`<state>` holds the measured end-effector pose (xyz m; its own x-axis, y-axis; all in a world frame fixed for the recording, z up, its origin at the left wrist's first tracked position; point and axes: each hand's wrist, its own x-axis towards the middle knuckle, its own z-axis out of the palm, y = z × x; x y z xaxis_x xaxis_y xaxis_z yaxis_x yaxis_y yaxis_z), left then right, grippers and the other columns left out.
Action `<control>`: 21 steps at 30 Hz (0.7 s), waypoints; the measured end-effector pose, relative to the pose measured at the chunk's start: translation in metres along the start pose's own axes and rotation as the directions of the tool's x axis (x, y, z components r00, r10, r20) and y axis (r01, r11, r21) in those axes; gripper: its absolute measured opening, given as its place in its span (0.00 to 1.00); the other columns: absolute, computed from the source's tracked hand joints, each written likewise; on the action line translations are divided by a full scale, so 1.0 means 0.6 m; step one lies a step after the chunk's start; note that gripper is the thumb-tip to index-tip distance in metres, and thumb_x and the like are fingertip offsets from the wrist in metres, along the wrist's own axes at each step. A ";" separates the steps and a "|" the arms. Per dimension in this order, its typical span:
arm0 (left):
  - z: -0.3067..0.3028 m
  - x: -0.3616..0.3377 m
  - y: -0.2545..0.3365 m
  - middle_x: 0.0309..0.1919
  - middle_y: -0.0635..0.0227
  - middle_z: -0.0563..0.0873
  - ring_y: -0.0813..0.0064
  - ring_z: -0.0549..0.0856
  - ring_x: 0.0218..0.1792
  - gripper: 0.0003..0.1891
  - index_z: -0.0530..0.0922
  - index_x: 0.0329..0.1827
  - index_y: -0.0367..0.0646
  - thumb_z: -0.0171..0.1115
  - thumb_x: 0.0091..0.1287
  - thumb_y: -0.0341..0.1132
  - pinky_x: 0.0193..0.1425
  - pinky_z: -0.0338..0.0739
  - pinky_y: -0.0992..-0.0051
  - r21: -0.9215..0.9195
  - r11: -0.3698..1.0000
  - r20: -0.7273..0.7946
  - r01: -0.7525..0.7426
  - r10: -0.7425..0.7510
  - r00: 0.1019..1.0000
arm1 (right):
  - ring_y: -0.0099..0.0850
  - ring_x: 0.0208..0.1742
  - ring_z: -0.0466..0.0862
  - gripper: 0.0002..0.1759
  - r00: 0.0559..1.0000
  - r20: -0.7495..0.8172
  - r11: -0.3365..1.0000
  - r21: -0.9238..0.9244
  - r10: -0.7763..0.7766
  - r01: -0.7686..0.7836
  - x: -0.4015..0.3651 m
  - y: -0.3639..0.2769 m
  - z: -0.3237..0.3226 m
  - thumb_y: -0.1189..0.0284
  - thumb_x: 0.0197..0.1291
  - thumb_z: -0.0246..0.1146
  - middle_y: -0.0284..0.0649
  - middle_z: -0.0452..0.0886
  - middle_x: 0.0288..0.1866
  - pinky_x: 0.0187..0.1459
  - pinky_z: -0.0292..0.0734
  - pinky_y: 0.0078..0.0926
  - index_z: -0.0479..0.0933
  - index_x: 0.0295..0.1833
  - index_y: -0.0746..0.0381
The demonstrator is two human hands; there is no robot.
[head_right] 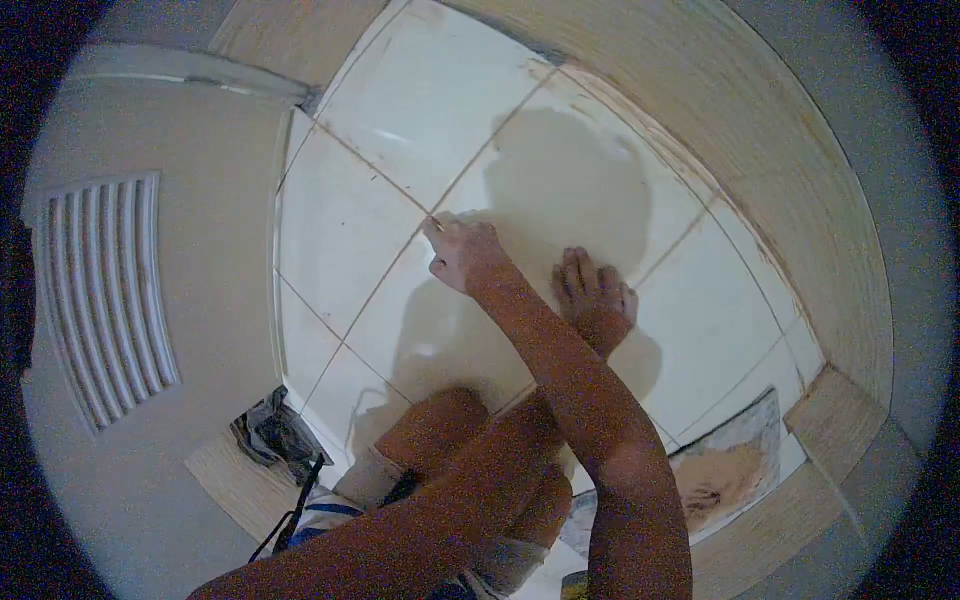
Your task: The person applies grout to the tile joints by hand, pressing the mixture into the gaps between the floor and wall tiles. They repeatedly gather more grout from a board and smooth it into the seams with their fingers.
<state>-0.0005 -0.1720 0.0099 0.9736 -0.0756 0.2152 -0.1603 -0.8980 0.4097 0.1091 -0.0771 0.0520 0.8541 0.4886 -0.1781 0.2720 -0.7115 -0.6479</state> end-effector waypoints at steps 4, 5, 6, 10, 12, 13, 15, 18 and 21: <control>-0.004 0.004 -0.003 0.58 0.41 0.73 0.44 0.66 0.66 0.17 0.77 0.43 0.37 0.57 0.57 0.41 0.65 0.62 0.43 -0.060 0.997 0.003 0.049 -0.049 0.999 | 0.46 0.38 0.83 0.35 0.991 0.111 0.981 -0.188 0.073 -0.051 0.033 -0.017 0.060 0.68 0.51 0.60 0.50 0.81 0.37 0.40 0.79 0.45 0.60 0.66 0.65; -0.006 0.004 -0.005 0.58 0.41 0.73 0.44 0.66 0.66 0.18 0.78 0.44 0.37 0.56 0.57 0.41 0.65 0.62 0.43 -0.070 0.996 0.031 0.052 -0.050 0.998 | 0.46 0.36 0.84 0.40 0.998 0.041 0.963 -0.267 0.047 -0.035 0.030 -0.018 0.080 0.69 0.50 0.60 0.49 0.82 0.35 0.37 0.80 0.43 0.56 0.69 0.67; -0.006 0.004 -0.009 0.58 0.41 0.73 0.44 0.66 0.66 0.18 0.78 0.44 0.37 0.56 0.57 0.41 0.65 0.62 0.43 -0.069 0.995 0.034 0.066 -0.063 0.997 | 0.46 0.36 0.84 0.40 0.998 0.054 0.964 -0.266 0.043 -0.027 0.029 -0.027 0.093 0.69 0.50 0.60 0.49 0.82 0.35 0.37 0.80 0.43 0.56 0.69 0.67; -0.004 0.004 -0.012 0.57 0.36 0.73 0.38 0.68 0.63 0.19 0.77 0.45 0.35 0.56 0.57 0.41 0.64 0.60 0.39 -0.139 0.990 0.037 0.040 -0.035 0.999 | 0.42 0.32 0.85 0.48 0.944 0.190 0.917 -0.349 0.271 -0.193 0.039 -0.064 0.121 0.73 0.51 0.62 0.47 0.83 0.31 0.30 0.80 0.38 0.42 0.73 0.72; -0.002 0.004 -0.012 0.57 0.36 0.73 0.38 0.68 0.63 0.19 0.77 0.45 0.36 0.56 0.57 0.41 0.64 0.59 0.39 -0.156 0.987 0.054 0.035 -0.027 0.998 | 0.41 0.31 0.86 0.49 0.921 0.226 0.929 -0.268 0.318 -0.255 0.053 -0.084 0.122 0.75 0.51 0.62 0.48 0.84 0.32 0.29 0.80 0.37 0.40 0.73 0.73; 0.000 0.004 -0.011 0.57 0.36 0.72 0.38 0.67 0.64 0.19 0.77 0.45 0.36 0.56 0.57 0.41 0.64 0.59 0.39 -0.152 0.987 0.046 0.041 -0.034 0.998 | 0.41 0.31 0.86 0.50 0.889 0.387 0.945 -0.299 0.243 -0.128 0.060 -0.095 0.120 0.76 0.52 0.63 0.48 0.84 0.33 0.29 0.80 0.37 0.38 0.73 0.74; 0.001 0.001 -0.010 0.58 0.36 0.72 0.39 0.67 0.64 0.19 0.77 0.46 0.36 0.55 0.57 0.41 0.65 0.59 0.39 -0.153 0.987 0.042 0.044 -0.038 0.998 | 0.40 0.32 0.86 0.51 0.861 0.469 0.956 -0.288 0.197 -0.061 0.057 -0.097 0.140 0.75 0.53 0.63 0.48 0.85 0.34 0.29 0.79 0.35 0.35 0.74 0.72; 0.003 0.000 -0.011 0.58 0.36 0.71 0.39 0.66 0.65 0.19 0.77 0.46 0.36 0.55 0.57 0.41 0.65 0.59 0.39 -0.145 0.988 0.066 0.057 -0.048 0.997 | 0.38 0.30 0.85 0.42 0.860 0.411 0.930 -0.326 0.303 -0.171 0.036 -0.070 0.146 0.74 0.63 0.56 0.49 0.84 0.37 0.29 0.78 0.39 0.40 0.77 0.52; 0.011 -0.003 -0.009 0.60 0.37 0.70 0.39 0.65 0.66 0.19 0.77 0.46 0.36 0.56 0.57 0.41 0.65 0.59 0.38 -0.157 0.987 0.018 0.041 -0.039 0.999 | 0.42 0.31 0.85 0.43 0.882 0.267 0.891 -0.353 0.388 -0.285 0.031 -0.047 0.109 0.73 0.61 0.58 0.48 0.84 0.34 0.32 0.79 0.40 0.42 0.77 0.53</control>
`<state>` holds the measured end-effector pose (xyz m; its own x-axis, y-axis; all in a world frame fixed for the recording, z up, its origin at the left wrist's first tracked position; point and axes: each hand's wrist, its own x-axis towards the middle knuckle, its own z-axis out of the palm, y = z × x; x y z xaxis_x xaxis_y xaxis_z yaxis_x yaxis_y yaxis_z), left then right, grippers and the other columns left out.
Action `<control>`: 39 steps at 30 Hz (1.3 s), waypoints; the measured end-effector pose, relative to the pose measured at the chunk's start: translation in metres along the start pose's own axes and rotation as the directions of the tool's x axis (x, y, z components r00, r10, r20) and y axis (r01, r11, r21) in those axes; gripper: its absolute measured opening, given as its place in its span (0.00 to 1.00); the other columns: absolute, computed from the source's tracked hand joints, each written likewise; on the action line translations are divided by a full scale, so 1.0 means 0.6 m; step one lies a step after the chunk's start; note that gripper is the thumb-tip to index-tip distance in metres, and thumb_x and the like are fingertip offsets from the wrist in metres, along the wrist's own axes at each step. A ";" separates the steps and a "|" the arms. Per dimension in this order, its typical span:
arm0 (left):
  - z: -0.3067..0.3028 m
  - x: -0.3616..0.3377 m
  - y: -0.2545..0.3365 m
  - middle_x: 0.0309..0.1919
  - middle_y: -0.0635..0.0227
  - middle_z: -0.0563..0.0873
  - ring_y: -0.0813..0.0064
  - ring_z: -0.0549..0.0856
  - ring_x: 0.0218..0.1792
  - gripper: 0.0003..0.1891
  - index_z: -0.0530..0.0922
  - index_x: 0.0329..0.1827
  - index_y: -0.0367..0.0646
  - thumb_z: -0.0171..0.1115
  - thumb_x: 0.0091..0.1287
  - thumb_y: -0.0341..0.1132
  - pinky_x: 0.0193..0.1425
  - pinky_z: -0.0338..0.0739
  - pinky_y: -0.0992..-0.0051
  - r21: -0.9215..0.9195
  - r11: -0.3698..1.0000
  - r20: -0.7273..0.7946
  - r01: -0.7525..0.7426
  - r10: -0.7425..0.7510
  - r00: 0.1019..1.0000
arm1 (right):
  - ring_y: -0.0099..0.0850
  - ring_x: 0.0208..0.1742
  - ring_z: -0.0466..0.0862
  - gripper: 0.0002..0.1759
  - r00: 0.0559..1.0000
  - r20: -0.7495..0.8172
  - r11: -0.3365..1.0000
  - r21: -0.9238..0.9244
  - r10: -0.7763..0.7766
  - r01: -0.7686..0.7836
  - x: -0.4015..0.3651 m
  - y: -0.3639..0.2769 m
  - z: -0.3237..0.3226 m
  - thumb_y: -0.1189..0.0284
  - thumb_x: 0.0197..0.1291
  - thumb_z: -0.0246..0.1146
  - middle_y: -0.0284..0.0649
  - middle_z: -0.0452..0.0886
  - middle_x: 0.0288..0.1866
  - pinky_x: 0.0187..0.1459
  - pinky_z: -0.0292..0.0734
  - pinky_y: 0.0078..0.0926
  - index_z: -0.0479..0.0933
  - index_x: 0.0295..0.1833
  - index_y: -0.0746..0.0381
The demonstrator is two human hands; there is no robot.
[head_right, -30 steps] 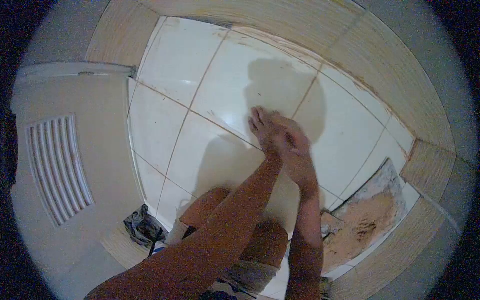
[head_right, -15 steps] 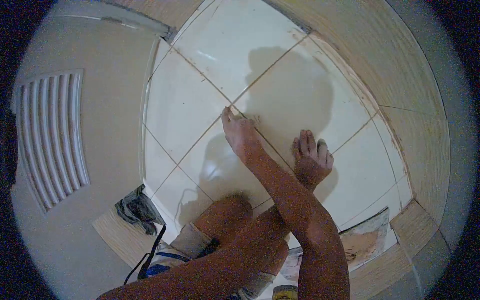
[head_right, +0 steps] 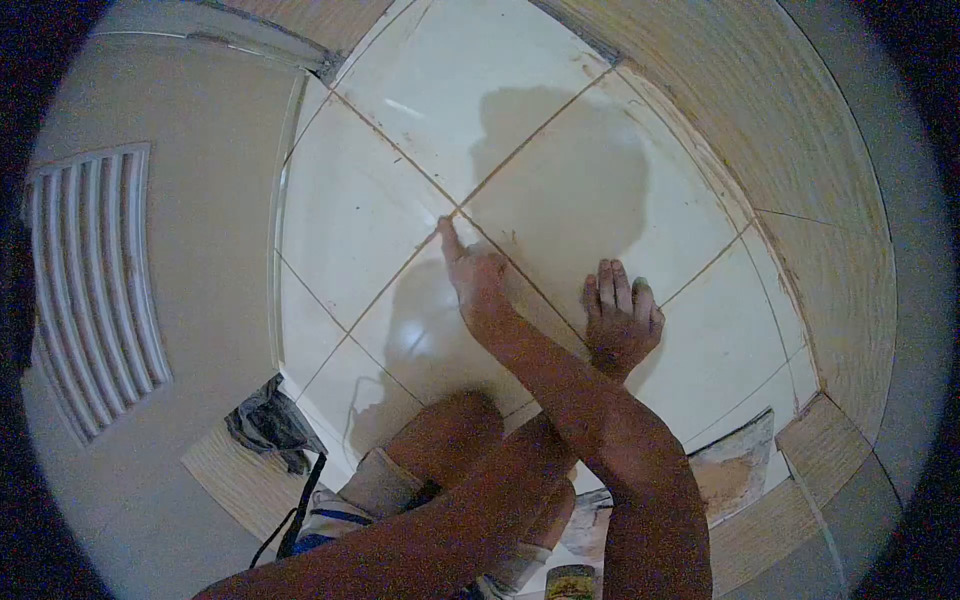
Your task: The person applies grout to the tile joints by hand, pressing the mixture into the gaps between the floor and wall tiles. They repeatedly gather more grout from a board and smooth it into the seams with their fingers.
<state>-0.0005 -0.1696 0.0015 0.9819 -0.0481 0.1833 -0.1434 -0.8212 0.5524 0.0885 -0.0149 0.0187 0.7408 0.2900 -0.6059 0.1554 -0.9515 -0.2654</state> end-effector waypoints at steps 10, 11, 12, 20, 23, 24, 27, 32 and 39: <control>-0.003 -0.003 -0.002 0.64 0.40 0.63 0.43 0.61 0.69 0.19 0.71 0.50 0.37 0.54 0.60 0.39 0.69 0.57 0.43 0.017 1.000 -0.039 -0.025 0.025 0.999 | 0.45 0.35 0.85 0.48 0.993 0.077 0.996 0.023 -0.088 0.087 0.000 0.062 -0.056 0.75 0.55 0.58 0.50 0.84 0.34 0.40 0.78 0.44 0.38 0.76 0.59; -0.003 -0.003 -0.002 0.64 0.40 0.63 0.43 0.61 0.69 0.18 0.71 0.49 0.37 0.54 0.60 0.39 0.69 0.57 0.43 0.010 1.000 -0.030 -0.015 0.015 0.999 | 0.46 0.34 0.85 0.47 0.993 0.008 0.993 0.012 -0.121 0.121 -0.009 0.068 -0.047 0.74 0.55 0.58 0.49 0.84 0.33 0.40 0.78 0.44 0.38 0.76 0.59; -0.003 -0.004 -0.003 0.64 0.40 0.63 0.43 0.61 0.69 0.18 0.71 0.49 0.37 0.54 0.60 0.39 0.69 0.57 0.43 0.009 1.000 -0.027 -0.014 0.014 1.000 | 0.47 0.34 0.85 0.47 0.986 -0.058 0.988 -0.001 -0.154 0.154 -0.020 0.070 -0.046 0.74 0.55 0.58 0.48 0.84 0.33 0.40 0.78 0.44 0.38 0.76 0.59; -0.005 -0.005 0.001 0.59 0.44 0.73 0.47 0.63 0.68 0.20 0.73 0.52 0.39 0.53 0.63 0.43 0.70 0.59 0.49 0.139 0.990 0.113 -0.008 -0.008 0.994 | 0.48 0.38 0.85 0.42 0.986 -0.111 0.988 -0.099 -0.128 0.117 -0.158 0.129 -0.093 0.74 0.55 0.59 0.51 0.84 0.35 0.41 0.78 0.47 0.49 0.74 0.58; 0.007 -0.001 -0.029 0.60 0.52 0.74 0.50 0.67 0.62 0.22 0.73 0.55 0.43 0.49 0.65 0.48 0.65 0.62 0.49 0.168 0.986 0.043 -0.012 0.005 0.999 | 0.45 0.35 0.84 0.33 0.862 -0.506 0.997 0.072 0.023 0.015 -0.230 0.199 -0.076 0.74 0.56 0.58 0.48 0.83 0.33 0.39 0.77 0.43 0.59 0.69 0.58; 0.003 0.008 -0.039 0.61 0.57 0.74 0.52 0.69 0.59 0.23 0.73 0.56 0.45 0.47 0.66 0.50 0.63 0.64 0.49 0.182 0.983 0.014 -0.018 0.016 1.000 | 0.43 0.33 0.84 0.30 0.824 -0.551 0.974 0.228 0.135 -0.008 -0.265 0.217 -0.070 0.74 0.56 0.58 0.46 0.83 0.31 0.37 0.77 0.42 0.62 0.67 0.58; 0.034 -0.012 -0.032 0.62 0.57 0.74 0.51 0.70 0.59 0.25 0.74 0.58 0.46 0.45 0.67 0.53 0.61 0.63 0.46 0.173 0.982 0.039 -0.072 0.067 0.997 | 0.35 0.26 0.78 0.20 0.564 -0.155 0.448 0.784 0.811 -0.429 -0.410 0.258 -0.062 0.73 0.59 0.57 0.42 0.77 0.24 0.32 0.72 0.37 0.70 0.59 0.59; 0.006 0.001 0.008 0.61 0.34 0.68 0.36 0.64 0.66 0.20 0.75 0.50 0.41 0.56 0.59 0.44 0.65 0.57 0.38 0.197 0.977 0.164 -0.087 0.055 0.985 | 0.34 0.24 0.74 0.20 0.108 -0.060 0.114 0.780 0.992 -0.615 -0.709 0.298 0.148 0.68 0.60 0.58 0.42 0.76 0.24 0.31 0.70 0.37 0.71 0.58 0.61; 0.052 -0.028 -0.009 0.64 0.36 0.64 0.37 0.61 0.68 0.22 0.75 0.50 0.43 0.55 0.59 0.49 0.65 0.57 0.39 0.371 0.918 0.084 -0.142 0.120 0.989 | 0.48 0.57 0.77 0.34 -0.086 0.075 -0.114 0.643 0.993 -0.757 -0.910 0.278 0.446 0.62 0.57 0.62 0.55 0.77 0.55 0.56 0.71 0.42 0.63 0.67 0.64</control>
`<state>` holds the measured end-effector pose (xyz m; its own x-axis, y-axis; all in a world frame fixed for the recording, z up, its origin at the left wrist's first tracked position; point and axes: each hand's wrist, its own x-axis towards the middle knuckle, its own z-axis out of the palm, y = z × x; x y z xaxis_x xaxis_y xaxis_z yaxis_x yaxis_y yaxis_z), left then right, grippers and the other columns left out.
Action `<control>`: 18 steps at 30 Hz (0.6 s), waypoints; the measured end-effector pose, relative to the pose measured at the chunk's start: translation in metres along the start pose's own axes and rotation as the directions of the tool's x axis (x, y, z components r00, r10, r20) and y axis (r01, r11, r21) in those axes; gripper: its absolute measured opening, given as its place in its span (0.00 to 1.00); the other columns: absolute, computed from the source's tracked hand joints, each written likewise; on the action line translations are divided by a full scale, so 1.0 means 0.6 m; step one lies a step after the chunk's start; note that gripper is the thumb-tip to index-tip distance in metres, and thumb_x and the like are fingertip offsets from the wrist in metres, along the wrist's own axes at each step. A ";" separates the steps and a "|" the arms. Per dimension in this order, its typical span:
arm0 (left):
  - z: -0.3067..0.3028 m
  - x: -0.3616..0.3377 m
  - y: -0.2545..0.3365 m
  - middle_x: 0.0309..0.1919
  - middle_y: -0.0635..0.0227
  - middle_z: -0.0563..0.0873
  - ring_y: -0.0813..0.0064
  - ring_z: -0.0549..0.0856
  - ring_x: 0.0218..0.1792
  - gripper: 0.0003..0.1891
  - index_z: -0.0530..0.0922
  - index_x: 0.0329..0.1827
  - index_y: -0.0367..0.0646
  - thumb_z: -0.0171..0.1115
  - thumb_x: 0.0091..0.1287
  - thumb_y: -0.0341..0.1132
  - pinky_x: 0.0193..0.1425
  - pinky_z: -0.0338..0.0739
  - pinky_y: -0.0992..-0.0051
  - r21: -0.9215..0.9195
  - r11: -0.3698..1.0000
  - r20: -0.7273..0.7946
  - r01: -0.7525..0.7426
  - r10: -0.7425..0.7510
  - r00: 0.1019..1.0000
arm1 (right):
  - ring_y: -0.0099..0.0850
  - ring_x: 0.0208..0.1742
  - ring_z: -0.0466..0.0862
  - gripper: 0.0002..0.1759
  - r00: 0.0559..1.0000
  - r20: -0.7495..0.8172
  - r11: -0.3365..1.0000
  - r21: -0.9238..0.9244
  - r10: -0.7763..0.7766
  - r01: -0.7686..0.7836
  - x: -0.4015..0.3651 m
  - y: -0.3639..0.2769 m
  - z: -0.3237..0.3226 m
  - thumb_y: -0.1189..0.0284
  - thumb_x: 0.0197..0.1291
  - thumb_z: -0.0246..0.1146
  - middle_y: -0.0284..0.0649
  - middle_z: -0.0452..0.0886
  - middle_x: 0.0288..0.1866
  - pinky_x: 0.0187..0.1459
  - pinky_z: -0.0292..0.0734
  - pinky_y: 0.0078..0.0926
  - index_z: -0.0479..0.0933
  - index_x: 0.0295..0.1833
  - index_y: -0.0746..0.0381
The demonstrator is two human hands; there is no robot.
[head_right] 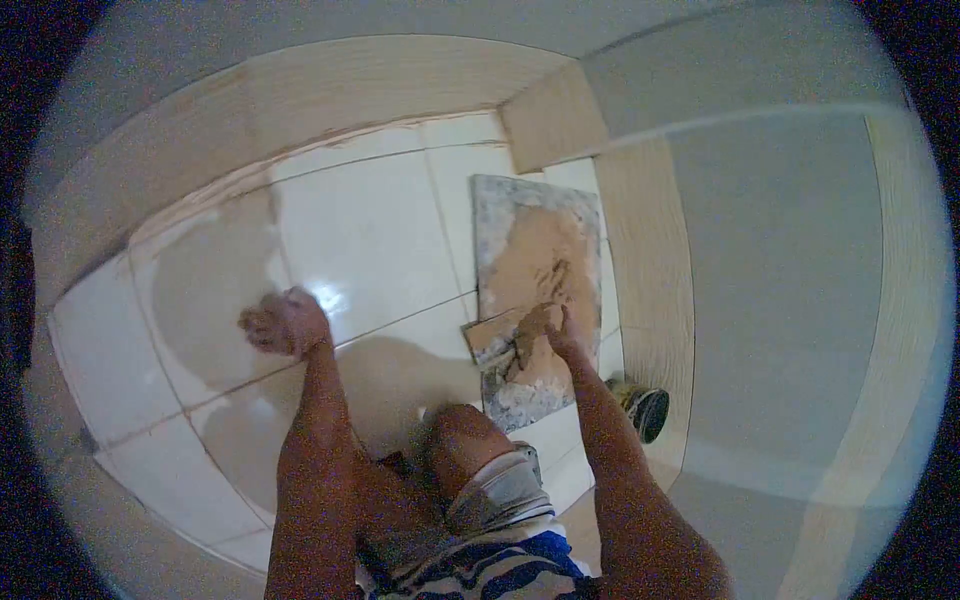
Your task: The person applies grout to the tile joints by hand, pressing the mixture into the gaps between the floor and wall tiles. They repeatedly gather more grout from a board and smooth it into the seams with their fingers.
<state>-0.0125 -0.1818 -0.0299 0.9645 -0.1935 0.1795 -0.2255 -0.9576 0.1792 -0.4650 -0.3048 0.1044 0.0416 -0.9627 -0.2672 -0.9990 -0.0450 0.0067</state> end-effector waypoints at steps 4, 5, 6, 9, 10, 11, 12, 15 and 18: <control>-0.006 0.000 -0.002 0.61 0.37 0.66 0.33 0.64 0.63 0.18 0.74 0.48 0.40 0.55 0.61 0.44 0.60 0.61 0.38 0.061 0.991 -0.062 -0.121 0.125 0.990 | 0.53 0.60 0.73 0.41 0.976 -0.076 0.970 0.152 0.204 -0.191 0.034 0.000 0.036 0.60 0.56 0.62 0.59 0.73 0.59 0.58 0.69 0.45 0.55 0.73 0.61; -0.006 -0.004 -0.002 0.61 0.37 0.66 0.33 0.64 0.63 0.18 0.74 0.48 0.40 0.55 0.61 0.44 0.60 0.61 0.38 0.063 0.987 -0.069 -0.145 0.149 0.986 | 0.54 0.57 0.75 0.43 0.976 -0.022 0.975 0.063 0.216 -0.214 0.024 -0.064 -0.018 0.60 0.56 0.61 0.60 0.74 0.55 0.55 0.71 0.46 0.51 0.74 0.59; -0.012 -0.002 0.003 0.60 0.39 0.67 0.35 0.65 0.62 0.18 0.73 0.47 0.41 0.55 0.61 0.44 0.60 0.62 0.39 0.077 0.989 -0.078 -0.124 0.130 0.988 | 0.55 0.55 0.76 0.45 0.974 0.004 0.973 0.031 0.227 -0.227 0.030 -0.070 -0.025 0.60 0.56 0.61 0.61 0.75 0.54 0.54 0.72 0.47 0.48 0.75 0.58; -0.033 0.002 0.021 0.57 0.43 0.68 0.39 0.67 0.59 0.17 0.73 0.46 0.42 0.54 0.62 0.44 0.58 0.63 0.42 0.091 0.993 -0.077 -0.081 0.088 0.993 | 0.55 0.43 0.82 0.48 0.975 0.149 0.961 -0.245 0.165 -0.125 0.058 -0.030 0.019 0.60 0.56 0.61 0.58 0.81 0.43 0.45 0.76 0.49 0.41 0.77 0.54; -0.040 0.000 0.026 0.56 0.44 0.68 0.42 0.68 0.57 0.16 0.73 0.46 0.43 0.54 0.62 0.44 0.58 0.63 0.44 0.093 0.995 -0.053 -0.034 0.039 0.998 | 0.55 0.43 0.82 0.48 0.974 0.149 0.964 -0.226 0.173 -0.137 0.060 -0.013 0.033 0.60 0.56 0.61 0.58 0.81 0.43 0.45 0.76 0.49 0.41 0.77 0.54; -0.043 -0.003 0.025 0.56 0.44 0.68 0.44 0.68 0.58 0.15 0.73 0.46 0.43 0.53 0.62 0.44 0.57 0.64 0.46 0.064 0.996 -0.053 -0.063 0.067 0.996 | 0.54 0.39 0.82 0.48 0.987 0.113 0.961 -0.266 0.113 -0.080 0.059 0.001 0.048 0.60 0.57 0.60 0.56 0.81 0.39 0.42 0.76 0.49 0.40 0.77 0.54; -0.043 -0.003 0.025 0.56 0.44 0.68 0.44 0.68 0.58 0.15 0.73 0.46 0.43 0.53 0.62 0.44 0.57 0.64 0.46 0.061 0.995 -0.071 -0.078 0.082 0.994 | 0.52 0.35 0.83 0.49 0.996 0.079 0.951 -0.307 0.048 -0.021 0.060 0.009 0.059 0.59 0.57 0.60 0.53 0.82 0.35 0.40 0.77 0.49 0.39 0.77 0.54; -0.057 0.000 0.033 0.55 0.49 0.70 0.50 0.68 0.58 0.16 0.73 0.47 0.46 0.51 0.64 0.46 0.55 0.65 0.49 0.151 0.987 0.033 -0.047 0.043 0.999 | 0.52 0.36 0.83 0.49 0.976 0.195 0.952 -0.305 0.100 -0.037 0.037 -0.011 0.017 0.56 0.58 0.59 0.54 0.82 0.36 0.40 0.78 0.48 0.38 0.77 0.54; -0.047 -0.006 0.031 0.55 0.51 0.71 0.51 0.69 0.59 0.17 0.73 0.47 0.48 0.51 0.63 0.48 0.55 0.65 0.51 0.121 0.991 -0.070 -0.057 0.065 0.995 | 0.51 0.42 0.84 0.44 0.951 0.290 0.948 -0.319 0.106 -0.009 0.032 0.026 0.032 0.56 0.59 0.56 0.53 0.82 0.44 0.43 0.78 0.48 0.44 0.76 0.57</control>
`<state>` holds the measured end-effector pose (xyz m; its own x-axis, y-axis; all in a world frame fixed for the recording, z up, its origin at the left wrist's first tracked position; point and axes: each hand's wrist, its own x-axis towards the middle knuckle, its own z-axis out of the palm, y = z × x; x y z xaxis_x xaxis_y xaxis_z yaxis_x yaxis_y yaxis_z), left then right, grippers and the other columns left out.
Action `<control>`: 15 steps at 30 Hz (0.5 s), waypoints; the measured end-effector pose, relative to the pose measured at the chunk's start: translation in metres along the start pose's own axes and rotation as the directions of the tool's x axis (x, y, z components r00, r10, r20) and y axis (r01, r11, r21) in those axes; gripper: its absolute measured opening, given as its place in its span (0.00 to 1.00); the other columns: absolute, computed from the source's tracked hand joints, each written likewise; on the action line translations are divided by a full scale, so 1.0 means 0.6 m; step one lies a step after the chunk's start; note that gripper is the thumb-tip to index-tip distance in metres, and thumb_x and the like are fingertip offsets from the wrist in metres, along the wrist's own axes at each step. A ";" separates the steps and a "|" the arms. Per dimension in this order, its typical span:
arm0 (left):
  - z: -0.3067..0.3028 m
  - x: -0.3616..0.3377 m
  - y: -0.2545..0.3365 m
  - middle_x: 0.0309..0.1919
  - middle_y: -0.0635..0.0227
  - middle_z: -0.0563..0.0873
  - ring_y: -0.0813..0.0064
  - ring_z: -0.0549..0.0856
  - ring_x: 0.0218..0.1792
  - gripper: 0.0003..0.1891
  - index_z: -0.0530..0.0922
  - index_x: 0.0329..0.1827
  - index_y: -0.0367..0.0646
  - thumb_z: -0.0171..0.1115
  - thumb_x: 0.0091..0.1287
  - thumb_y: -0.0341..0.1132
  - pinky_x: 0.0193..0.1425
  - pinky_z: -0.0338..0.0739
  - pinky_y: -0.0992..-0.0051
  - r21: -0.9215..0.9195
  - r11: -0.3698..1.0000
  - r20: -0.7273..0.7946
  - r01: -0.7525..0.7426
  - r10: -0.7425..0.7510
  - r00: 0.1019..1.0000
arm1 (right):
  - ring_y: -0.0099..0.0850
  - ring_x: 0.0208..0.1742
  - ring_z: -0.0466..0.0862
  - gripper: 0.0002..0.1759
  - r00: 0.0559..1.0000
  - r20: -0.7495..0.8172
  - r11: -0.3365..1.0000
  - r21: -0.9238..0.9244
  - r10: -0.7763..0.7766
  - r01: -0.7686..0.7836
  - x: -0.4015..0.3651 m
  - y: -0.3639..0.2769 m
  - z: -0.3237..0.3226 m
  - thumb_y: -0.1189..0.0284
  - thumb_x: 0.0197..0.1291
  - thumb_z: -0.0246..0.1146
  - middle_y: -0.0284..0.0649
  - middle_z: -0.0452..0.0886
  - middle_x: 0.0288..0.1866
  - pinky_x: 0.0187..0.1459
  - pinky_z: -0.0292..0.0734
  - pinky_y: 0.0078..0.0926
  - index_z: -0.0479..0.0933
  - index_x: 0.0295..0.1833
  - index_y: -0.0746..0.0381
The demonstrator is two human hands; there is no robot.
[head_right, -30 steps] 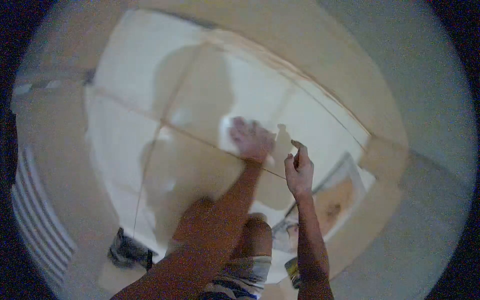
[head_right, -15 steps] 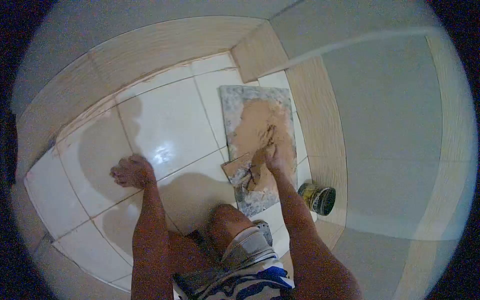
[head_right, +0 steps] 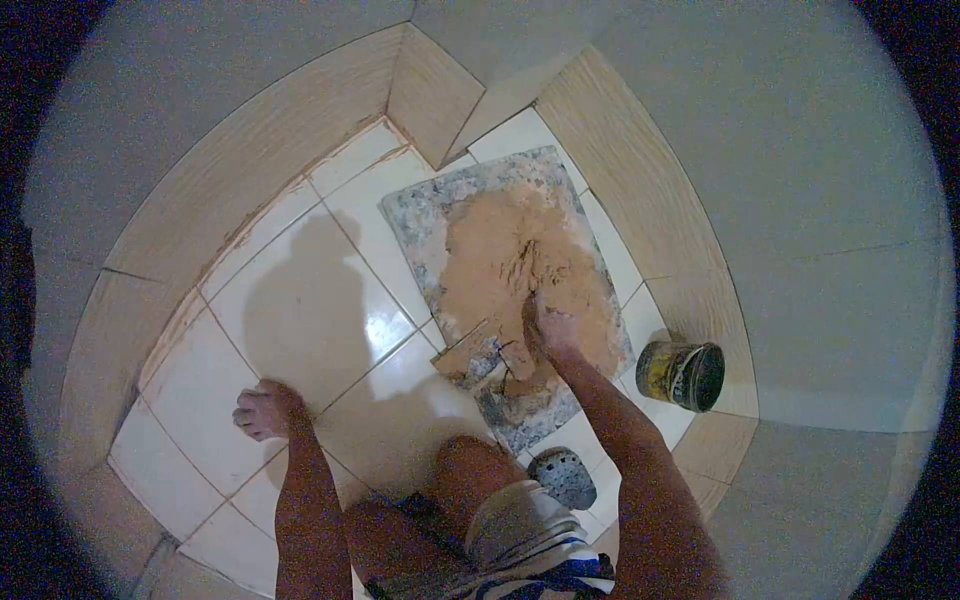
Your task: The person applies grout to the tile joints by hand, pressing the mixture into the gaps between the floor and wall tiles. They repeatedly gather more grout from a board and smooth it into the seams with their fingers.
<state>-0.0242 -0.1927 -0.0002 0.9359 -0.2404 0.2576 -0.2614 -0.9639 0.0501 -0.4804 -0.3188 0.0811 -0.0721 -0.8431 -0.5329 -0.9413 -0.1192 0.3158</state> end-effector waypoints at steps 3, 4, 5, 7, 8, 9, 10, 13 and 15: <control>0.006 -0.002 -0.001 0.54 0.56 0.71 0.54 0.70 0.56 0.17 0.73 0.47 0.49 0.51 0.63 0.49 0.54 0.66 0.53 0.026 1.000 -0.001 0.001 -0.001 1.000 | 0.53 0.41 0.83 0.42 0.991 -0.115 0.986 0.138 -0.074 0.090 -0.021 0.009 0.009 0.57 0.59 0.56 0.55 0.82 0.43 0.43 0.78 0.48 0.48 0.75 0.58; 0.010 -0.002 -0.003 0.53 0.57 0.71 0.55 0.71 0.54 0.17 0.73 0.47 0.49 0.51 0.63 0.50 0.52 0.67 0.54 0.040 0.999 0.001 0.015 -0.015 1.000 | 0.53 0.41 0.83 0.42 0.991 -0.111 0.985 0.147 -0.076 0.092 -0.023 0.006 0.005 0.57 0.59 0.56 0.55 0.82 0.43 0.43 0.78 0.48 0.48 0.75 0.58; 0.016 -0.003 -0.006 0.53 0.57 0.71 0.55 0.71 0.54 0.17 0.73 0.47 0.49 0.51 0.63 0.50 0.52 0.67 0.54 0.047 0.999 -0.005 0.006 -0.006 1.000 | 0.54 0.41 0.83 0.40 0.997 -0.075 0.973 0.228 -0.010 0.027 -0.025 0.001 0.002 0.57 0.59 0.55 0.57 0.81 0.43 0.43 0.78 0.49 0.50 0.74 0.59; 0.022 -0.005 -0.008 0.46 0.59 0.71 0.55 0.74 0.45 0.18 0.71 0.46 0.48 0.52 0.61 0.51 0.47 0.69 0.55 0.068 0.996 -0.124 -0.061 0.069 0.990 | 0.55 0.40 0.82 0.39 0.998 -0.023 0.947 0.317 0.059 -0.049 -0.030 -0.002 0.013 0.57 0.59 0.55 0.58 0.80 0.44 0.42 0.78 0.49 0.52 0.73 0.59; 0.022 -0.006 -0.010 0.46 0.59 0.71 0.55 0.74 0.45 0.18 0.71 0.46 0.48 0.52 0.61 0.51 0.47 0.69 0.55 0.072 0.995 -0.129 -0.073 0.082 0.988 | 0.55 0.43 0.81 0.37 0.985 -0.125 0.887 0.459 0.118 -0.048 -0.031 -0.001 0.021 0.59 0.58 0.57 0.58 0.79 0.46 0.44 0.76 0.48 0.56 0.71 0.60; 0.020 -0.005 -0.007 0.46 0.58 0.71 0.56 0.74 0.46 0.18 0.71 0.45 0.48 0.52 0.62 0.51 0.47 0.69 0.56 0.063 0.997 -0.116 -0.052 0.059 0.992 | 0.54 0.46 0.79 0.35 0.957 -0.219 0.808 0.588 0.192 -0.027 -0.030 -0.004 0.017 0.61 0.56 0.58 0.59 0.78 0.47 0.46 0.75 0.47 0.60 0.68 0.60; 0.018 -0.004 -0.005 0.46 0.58 0.71 0.56 0.74 0.46 0.18 0.71 0.45 0.48 0.52 0.62 0.51 0.46 0.69 0.57 0.055 0.998 -0.103 -0.031 0.037 0.994 | 0.54 0.46 0.79 0.35 0.957 -0.213 0.801 0.598 0.196 -0.031 -0.032 -0.005 0.013 0.61 0.56 0.58 0.59 0.78 0.47 0.46 0.75 0.47 0.60 0.68 0.60; 0.025 -0.006 -0.002 0.49 0.60 0.71 0.58 0.73 0.48 0.16 0.73 0.46 0.49 0.49 0.63 0.48 0.49 0.68 0.55 0.122 0.992 -0.094 -0.010 0.021 0.995 | 0.51 0.50 0.74 0.29 0.858 -0.462 0.818 0.568 0.224 0.092 -0.030 -0.021 -0.010 0.66 0.53 0.61 0.56 0.75 0.45 0.50 0.71 0.45 0.67 0.62 0.60; 0.018 -0.007 0.003 0.49 0.60 0.71 0.57 0.73 0.48 0.16 0.73 0.45 0.49 0.49 0.63 0.48 0.49 0.68 0.55 0.107 0.994 -0.067 -0.005 0.012 0.998 | 0.48 0.50 0.70 0.22 0.674 -0.679 0.767 0.587 0.292 0.259 -0.013 -0.050 -0.023 0.70 0.50 0.62 0.51 0.73 0.41 0.51 0.68 0.42 0.73 0.53 0.59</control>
<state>-0.0262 -0.1944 -0.0118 0.9148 -0.2440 0.3219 -0.2392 -0.9694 -0.0552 -0.4467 -0.3157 0.0866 -0.0995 -0.9590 0.2655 -0.9343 -0.0018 -0.3565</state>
